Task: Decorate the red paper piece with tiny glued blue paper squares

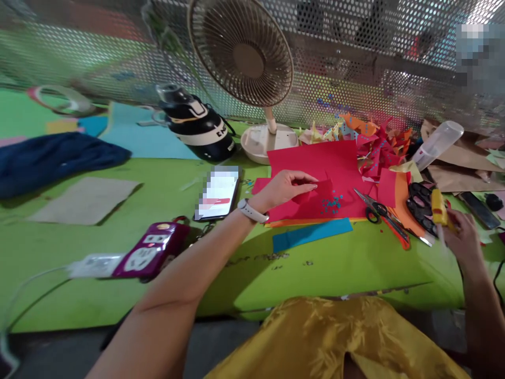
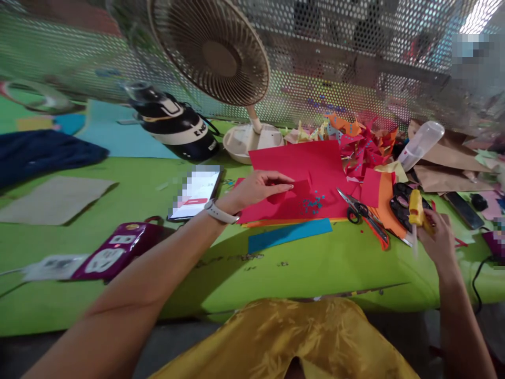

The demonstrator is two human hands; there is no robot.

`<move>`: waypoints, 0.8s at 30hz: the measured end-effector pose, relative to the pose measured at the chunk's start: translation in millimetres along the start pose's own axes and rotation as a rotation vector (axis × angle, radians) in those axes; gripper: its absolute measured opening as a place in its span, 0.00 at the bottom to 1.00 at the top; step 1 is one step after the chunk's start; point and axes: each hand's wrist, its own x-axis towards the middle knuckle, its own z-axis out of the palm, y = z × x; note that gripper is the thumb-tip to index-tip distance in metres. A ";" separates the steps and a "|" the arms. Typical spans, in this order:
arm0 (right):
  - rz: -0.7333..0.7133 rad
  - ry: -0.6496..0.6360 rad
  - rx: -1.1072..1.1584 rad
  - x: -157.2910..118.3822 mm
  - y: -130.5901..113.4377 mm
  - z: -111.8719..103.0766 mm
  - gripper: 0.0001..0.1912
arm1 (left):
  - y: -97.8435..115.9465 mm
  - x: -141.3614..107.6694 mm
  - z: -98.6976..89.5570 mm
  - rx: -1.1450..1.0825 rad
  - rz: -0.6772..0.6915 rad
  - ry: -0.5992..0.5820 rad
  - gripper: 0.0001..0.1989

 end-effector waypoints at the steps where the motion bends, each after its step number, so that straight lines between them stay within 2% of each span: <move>1: 0.043 -0.024 0.209 2.3 -8.0 3.5 0.18 | 1.5 -0.9 1.9 0.010 0.009 -0.013 0.14; 4: 0.231 -0.075 0.787 10.3 -47.3 18.3 0.18 | 4.2 -4.1 8.2 -0.007 0.036 -0.051 0.14; 5: 0.238 -0.162 0.897 12.8 -63.7 24.3 0.17 | 4.7 -5.3 10.2 -0.031 0.045 -0.060 0.14; 8: 0.198 -0.386 1.004 19.3 -113.7 44.6 0.15 | 6.7 -8.9 15.1 -0.121 0.046 -0.081 0.15; 13: 0.017 -0.508 1.054 27.3 -173.7 78.1 0.18 | 10.3 -12.0 18.6 -0.277 0.016 -0.040 0.19; 16: -0.061 -0.632 1.056 26.1 -190.0 92.2 0.21 | 9.8 -12.1 20.8 -0.331 0.009 -0.035 0.20; 18: -0.057 -0.685 1.072 22.0 -194.1 98.7 0.21 | 8.9 -12.2 23.4 -0.353 0.002 -0.056 0.20; 22: -0.034 -0.683 1.058 14.4 -192.5 104.1 0.18 | 8.8 -12.4 27.2 -0.342 0.025 -0.092 0.18; 24: -0.038 -0.644 1.036 14.7 -188.5 103.5 0.15 | 9.4 -11.7 26.3 -0.309 0.056 -0.062 0.16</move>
